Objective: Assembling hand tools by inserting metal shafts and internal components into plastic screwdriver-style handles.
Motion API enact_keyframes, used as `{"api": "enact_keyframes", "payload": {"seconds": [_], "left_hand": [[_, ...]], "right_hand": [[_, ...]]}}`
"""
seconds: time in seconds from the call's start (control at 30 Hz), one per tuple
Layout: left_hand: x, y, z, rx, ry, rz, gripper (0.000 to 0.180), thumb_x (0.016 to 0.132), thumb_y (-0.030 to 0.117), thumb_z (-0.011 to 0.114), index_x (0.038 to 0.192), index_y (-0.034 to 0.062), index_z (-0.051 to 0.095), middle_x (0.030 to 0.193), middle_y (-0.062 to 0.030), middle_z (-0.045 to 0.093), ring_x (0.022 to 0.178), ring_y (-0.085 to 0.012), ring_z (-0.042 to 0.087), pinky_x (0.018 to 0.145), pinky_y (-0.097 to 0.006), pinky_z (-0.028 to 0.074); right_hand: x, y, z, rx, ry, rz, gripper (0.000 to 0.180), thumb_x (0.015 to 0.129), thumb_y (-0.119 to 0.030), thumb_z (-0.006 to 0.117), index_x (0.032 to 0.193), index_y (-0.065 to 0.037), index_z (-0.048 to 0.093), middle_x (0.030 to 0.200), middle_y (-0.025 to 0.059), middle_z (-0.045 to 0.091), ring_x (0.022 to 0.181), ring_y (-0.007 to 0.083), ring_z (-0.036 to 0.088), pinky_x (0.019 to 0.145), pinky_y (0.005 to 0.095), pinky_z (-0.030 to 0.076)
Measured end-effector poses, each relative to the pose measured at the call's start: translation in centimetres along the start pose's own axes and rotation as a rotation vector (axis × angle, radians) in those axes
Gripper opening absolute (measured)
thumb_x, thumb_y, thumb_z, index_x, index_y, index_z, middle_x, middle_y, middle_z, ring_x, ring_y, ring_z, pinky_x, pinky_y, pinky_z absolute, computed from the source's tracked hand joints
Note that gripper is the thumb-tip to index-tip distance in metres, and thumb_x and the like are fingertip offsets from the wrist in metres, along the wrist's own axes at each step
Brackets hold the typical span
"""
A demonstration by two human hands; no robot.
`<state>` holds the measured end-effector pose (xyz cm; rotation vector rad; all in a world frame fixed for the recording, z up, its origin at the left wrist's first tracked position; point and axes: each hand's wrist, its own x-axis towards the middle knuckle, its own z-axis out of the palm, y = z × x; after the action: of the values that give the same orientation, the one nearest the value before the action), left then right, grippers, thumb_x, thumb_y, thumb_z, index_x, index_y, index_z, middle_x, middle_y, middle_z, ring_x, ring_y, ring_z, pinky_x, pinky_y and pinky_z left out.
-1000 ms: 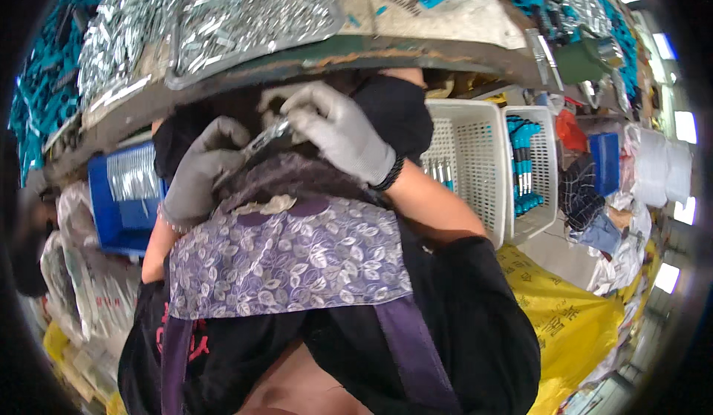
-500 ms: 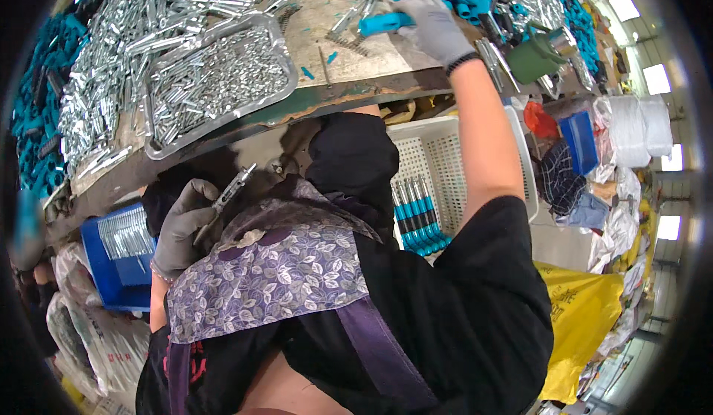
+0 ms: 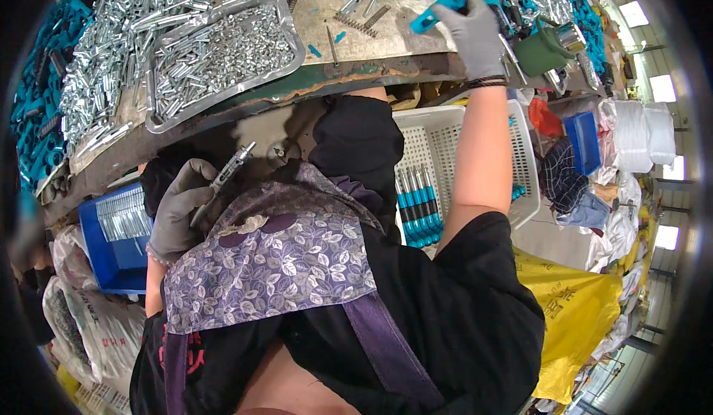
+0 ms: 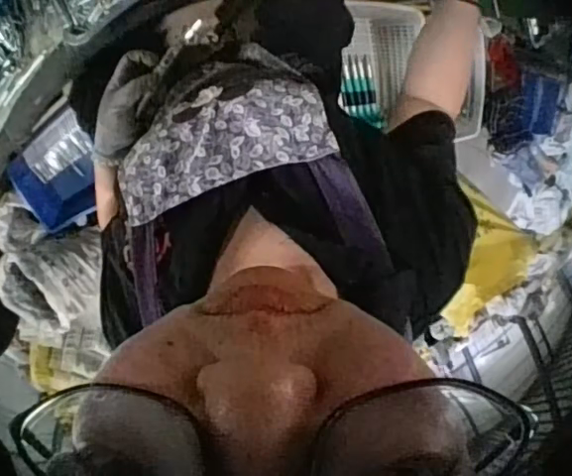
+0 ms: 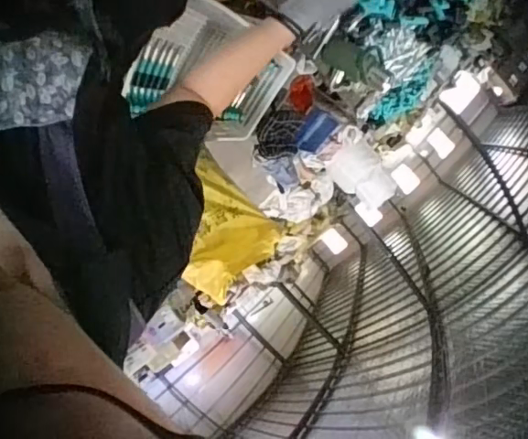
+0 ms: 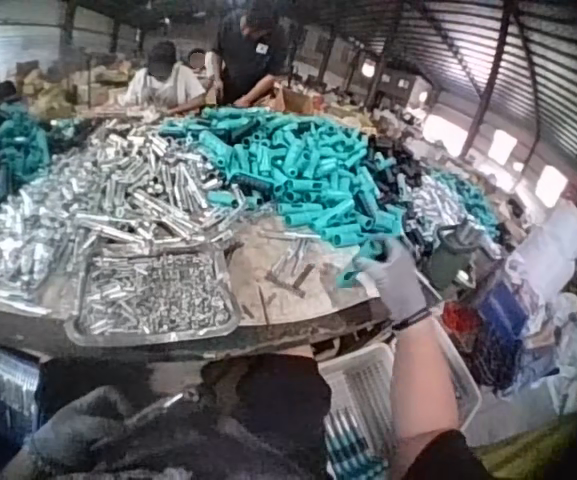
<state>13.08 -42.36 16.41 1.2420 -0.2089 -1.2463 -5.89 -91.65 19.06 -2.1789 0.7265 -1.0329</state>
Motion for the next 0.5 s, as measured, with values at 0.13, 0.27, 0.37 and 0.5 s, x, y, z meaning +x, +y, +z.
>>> {"api": "enact_keyframes", "payload": {"seconds": [0.13, 0.27, 0.37, 0.5], "left_hand": [[-0.6, 0.6, 0.7, 0.012, 0.038, -0.037, 0.02, 0.089, 0.007, 0.057, 0.108, 0.0067, 0.05, 0.08, -0.0018, 0.056, 0.059, -0.007, 0.048, 0.051, -0.021, 0.034], [-0.3, 0.5, 0.8, 0.039, 0.115, 0.01, 0.013, 0.092, 0.011, 0.055, 0.105, 0.0071, 0.053, 0.07, 0.0005, 0.053, 0.053, -0.0065, 0.044, 0.046, -0.021, 0.03], [-0.3, 0.7, 0.3, 0.024, 0.119, 0.024, 0.012, 0.095, 0.016, 0.055, 0.103, 0.0066, 0.055, 0.067, 0.0, 0.054, 0.047, -0.0071, 0.042, 0.044, -0.022, 0.03], [-0.2, 0.8, -0.2, 0.014, 0.11, 0.048, 0.014, 0.096, 0.017, 0.055, 0.104, 0.006, 0.055, 0.066, -0.0006, 0.054, 0.047, -0.0065, 0.044, 0.042, -0.021, 0.032]], "right_hand": [[-3.2, 1.1, 3.9, -0.149, -0.085, 0.099, 0.033, 0.093, -0.026, 0.067, 0.11, 0.001, 0.066, 0.094, 0.0099, 0.069, 0.087, 0.0186, 0.063, 0.084, 0.0331, 0.049], [-5.1, -3.5, 4.2, 0.128, 0.004, 0.003, 0.025, 0.095, -0.02, 0.063, 0.109, 0.001, 0.065, 0.099, 0.009, 0.07, 0.09, 0.0163, 0.063, 0.082, 0.0327, 0.049], [-8.5, -9.5, 4.6, 0.322, -0.279, 0.119, 0.022, 0.092, -0.009, 0.061, 0.112, 0.0, 0.063, 0.096, 0.0072, 0.071, 0.088, 0.0143, 0.065, 0.082, 0.0287, 0.05], [-12.8, -12.5, 6.7, 0.275, -0.75, 0.021, 0.036, 0.09, -0.007, 0.062, 0.126, -0.003, 0.062, 0.111, 0.0091, 0.07, 0.099, 0.0172, 0.066, 0.088, 0.0307, 0.051]]}}
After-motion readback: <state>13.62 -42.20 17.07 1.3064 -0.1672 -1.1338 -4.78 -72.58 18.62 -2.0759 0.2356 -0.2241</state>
